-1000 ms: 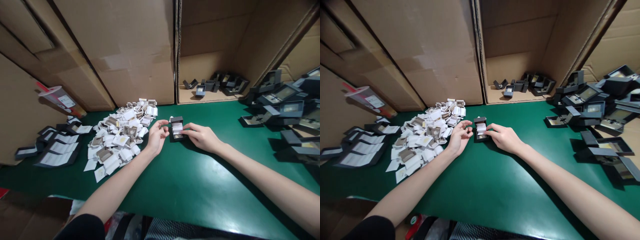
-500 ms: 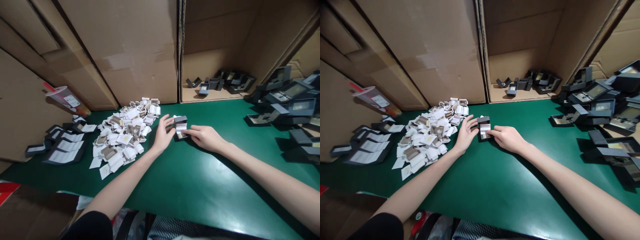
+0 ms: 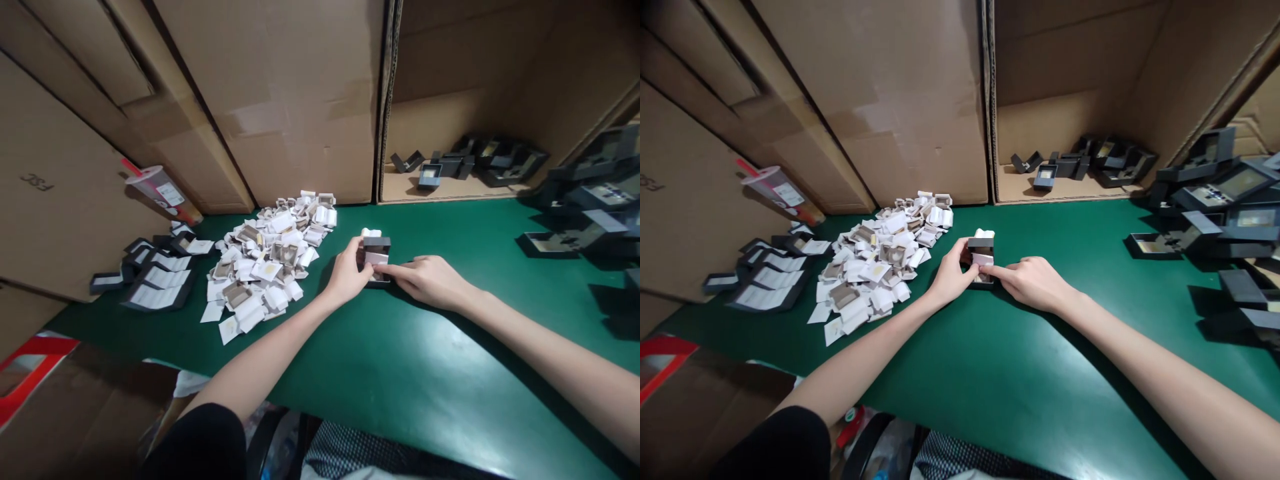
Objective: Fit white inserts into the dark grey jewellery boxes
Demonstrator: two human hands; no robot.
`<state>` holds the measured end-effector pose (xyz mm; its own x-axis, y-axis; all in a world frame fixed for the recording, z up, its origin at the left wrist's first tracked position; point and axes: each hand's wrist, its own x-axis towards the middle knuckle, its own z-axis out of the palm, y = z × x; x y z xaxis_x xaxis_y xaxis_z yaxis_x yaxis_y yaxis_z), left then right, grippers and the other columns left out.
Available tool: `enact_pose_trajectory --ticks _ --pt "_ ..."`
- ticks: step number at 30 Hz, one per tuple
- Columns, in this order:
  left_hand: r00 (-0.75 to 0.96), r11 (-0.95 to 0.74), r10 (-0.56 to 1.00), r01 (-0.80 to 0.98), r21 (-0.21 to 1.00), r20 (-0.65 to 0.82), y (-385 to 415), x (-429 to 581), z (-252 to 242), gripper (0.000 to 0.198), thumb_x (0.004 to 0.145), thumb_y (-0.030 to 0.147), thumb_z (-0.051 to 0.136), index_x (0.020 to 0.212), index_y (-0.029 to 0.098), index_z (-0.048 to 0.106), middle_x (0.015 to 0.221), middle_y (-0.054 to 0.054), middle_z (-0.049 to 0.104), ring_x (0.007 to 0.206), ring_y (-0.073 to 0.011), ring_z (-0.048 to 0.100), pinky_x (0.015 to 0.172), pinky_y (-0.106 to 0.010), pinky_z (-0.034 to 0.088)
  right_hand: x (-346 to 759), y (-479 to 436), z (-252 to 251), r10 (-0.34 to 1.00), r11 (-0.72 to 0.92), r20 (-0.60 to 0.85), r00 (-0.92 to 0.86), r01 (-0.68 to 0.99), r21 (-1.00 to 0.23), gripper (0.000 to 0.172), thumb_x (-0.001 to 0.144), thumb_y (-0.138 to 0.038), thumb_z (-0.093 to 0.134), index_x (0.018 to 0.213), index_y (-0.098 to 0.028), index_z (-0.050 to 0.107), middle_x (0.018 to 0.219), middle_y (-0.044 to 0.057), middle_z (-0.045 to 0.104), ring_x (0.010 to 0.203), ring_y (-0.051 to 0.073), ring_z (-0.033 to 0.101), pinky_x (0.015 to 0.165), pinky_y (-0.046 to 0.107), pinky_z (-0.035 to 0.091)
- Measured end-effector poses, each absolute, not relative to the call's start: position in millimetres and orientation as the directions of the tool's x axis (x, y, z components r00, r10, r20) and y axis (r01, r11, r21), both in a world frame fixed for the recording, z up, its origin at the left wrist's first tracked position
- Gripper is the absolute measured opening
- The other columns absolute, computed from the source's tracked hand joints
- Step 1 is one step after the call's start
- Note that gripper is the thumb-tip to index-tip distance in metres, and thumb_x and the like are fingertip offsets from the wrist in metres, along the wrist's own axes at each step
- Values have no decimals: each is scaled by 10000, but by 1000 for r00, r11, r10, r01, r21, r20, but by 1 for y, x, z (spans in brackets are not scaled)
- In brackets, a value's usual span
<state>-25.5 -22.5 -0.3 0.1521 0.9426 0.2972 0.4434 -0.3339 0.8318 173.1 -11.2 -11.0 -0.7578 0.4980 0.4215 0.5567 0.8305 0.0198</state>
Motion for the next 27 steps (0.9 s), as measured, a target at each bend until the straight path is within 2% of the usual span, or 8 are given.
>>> enact_pose_trajectory --ticks 4,9,15,21,27 --pt "159 -340 940 467 816 301 -25 -25 1 403 725 56 523 1101 196 496 977 -42 659 825 -189 640 744 -286 496 171 -14 -11 493 809 592 -638 586 -42 296 905 -177 424 1058 -220 673 604 -9 668 449 97 517 486 240 309" --pt "201 -346 938 560 752 282 -28 -24 4 428 703 84 546 1114 186 485 1001 -66 647 854 -229 619 740 -317 476 166 -16 -11 479 762 732 -484 643 -73 196 906 -258 513 950 -195 693 722 1 726 492 93 578 483 224 356" --pt "271 -370 928 583 723 256 -28 -22 3 439 699 93 530 1126 180 477 942 -69 649 801 -237 616 684 -316 468 154 -22 -8 505 695 725 -468 718 -21 212 895 -230 492 920 -220 703 655 -14 705 457 105 546 446 247 278" --pt "291 -396 917 596 699 271 -27 -22 0 403 709 100 521 1096 198 468 943 -61 643 824 -235 614 712 -325 474 153 -20 -11 557 698 685 -471 712 -78 229 876 -187 471 829 -201 695 596 -13 674 435 87 504 438 232 241" --pt "303 -374 926 643 668 227 -28 -22 2 408 700 118 524 1098 183 462 994 -67 637 884 -252 608 751 -349 484 153 -21 -10 458 758 739 -494 651 -35 251 885 -167 462 769 -193 683 642 -19 688 492 76 552 469 221 291"
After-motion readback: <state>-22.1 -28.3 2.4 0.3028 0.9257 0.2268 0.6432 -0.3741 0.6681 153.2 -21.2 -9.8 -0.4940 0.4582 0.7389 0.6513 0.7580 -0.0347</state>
